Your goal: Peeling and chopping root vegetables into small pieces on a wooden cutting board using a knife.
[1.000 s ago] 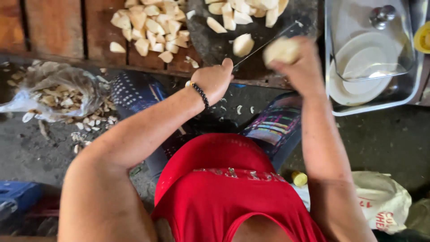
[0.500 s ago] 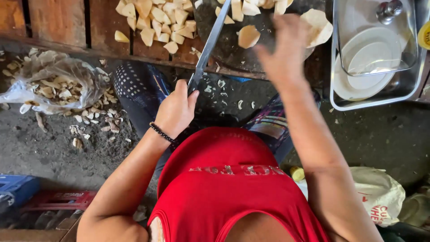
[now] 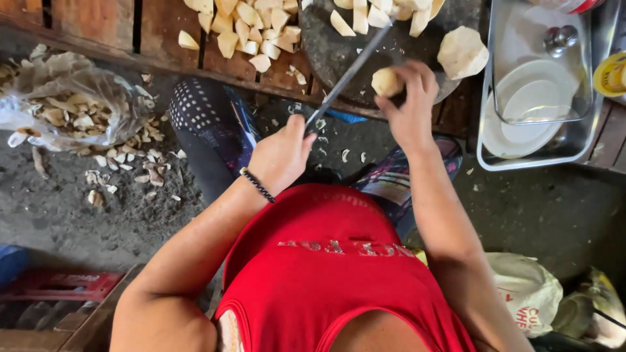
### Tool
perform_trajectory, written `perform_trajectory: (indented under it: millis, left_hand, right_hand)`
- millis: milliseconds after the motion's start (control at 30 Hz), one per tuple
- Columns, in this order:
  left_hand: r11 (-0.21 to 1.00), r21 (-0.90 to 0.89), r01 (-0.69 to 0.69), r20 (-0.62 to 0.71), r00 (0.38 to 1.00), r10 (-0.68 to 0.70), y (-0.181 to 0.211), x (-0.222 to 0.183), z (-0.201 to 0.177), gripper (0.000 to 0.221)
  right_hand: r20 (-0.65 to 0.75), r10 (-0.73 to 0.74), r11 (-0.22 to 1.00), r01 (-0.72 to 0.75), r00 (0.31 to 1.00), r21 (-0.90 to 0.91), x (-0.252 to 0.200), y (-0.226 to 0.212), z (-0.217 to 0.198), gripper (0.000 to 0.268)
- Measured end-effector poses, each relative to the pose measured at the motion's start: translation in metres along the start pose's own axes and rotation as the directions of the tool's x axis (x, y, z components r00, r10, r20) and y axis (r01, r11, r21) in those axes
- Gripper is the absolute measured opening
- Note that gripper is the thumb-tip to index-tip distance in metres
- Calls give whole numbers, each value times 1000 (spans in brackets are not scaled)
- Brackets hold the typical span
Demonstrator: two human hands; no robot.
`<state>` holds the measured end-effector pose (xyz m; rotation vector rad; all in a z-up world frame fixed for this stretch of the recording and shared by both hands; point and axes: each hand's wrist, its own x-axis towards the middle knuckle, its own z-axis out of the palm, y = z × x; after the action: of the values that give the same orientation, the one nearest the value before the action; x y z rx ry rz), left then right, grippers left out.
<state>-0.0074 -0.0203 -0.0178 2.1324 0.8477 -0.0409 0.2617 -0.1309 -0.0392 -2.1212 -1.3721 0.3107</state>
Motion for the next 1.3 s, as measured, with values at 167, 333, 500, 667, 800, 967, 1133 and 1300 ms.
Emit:
perform_trajectory:
  millis: [167,333,500,667,800,967,1133,1300]
  left_hand:
    - [988,152,-39,18,999,37,20,13,14,30]
    - [958,284,-46,94,995,20,40,40,19,25]
    - [868,460,-186,-36,973,228,25,57,20,28]
    - [857,487,-170,47,985,169,29,67,7,29]
    - [938,323,-128,296,955,29,48,75,-16,29]
    - [946,314,-80,362,931,-42,59,91,-5,27]
    - [946,305,-110,223,974,41,42,92,13,25]
    - [936,322,-138,54,990,128,54,66,15,24]
  right_hand:
    - [-79,-14,999,10,997,-51,-27,30,6,47]
    - [-135,-29,998,37,990,56,-14,39,31,30]
    - [-57,-54,998,56,997,35,0,8,17,19]
    - [-54,-64,997,65,997,29,0,15,19,16]
    - [-49,-109,993,111,993,39,1,19,19,17]
    - [-16,-114,993,113,993,-12,4,24,20,20]
    - [23,-145,988,146,989,-42,1,8,13,24]
    - [-47,-93,996,92,995,-5,-8,10,17,33]
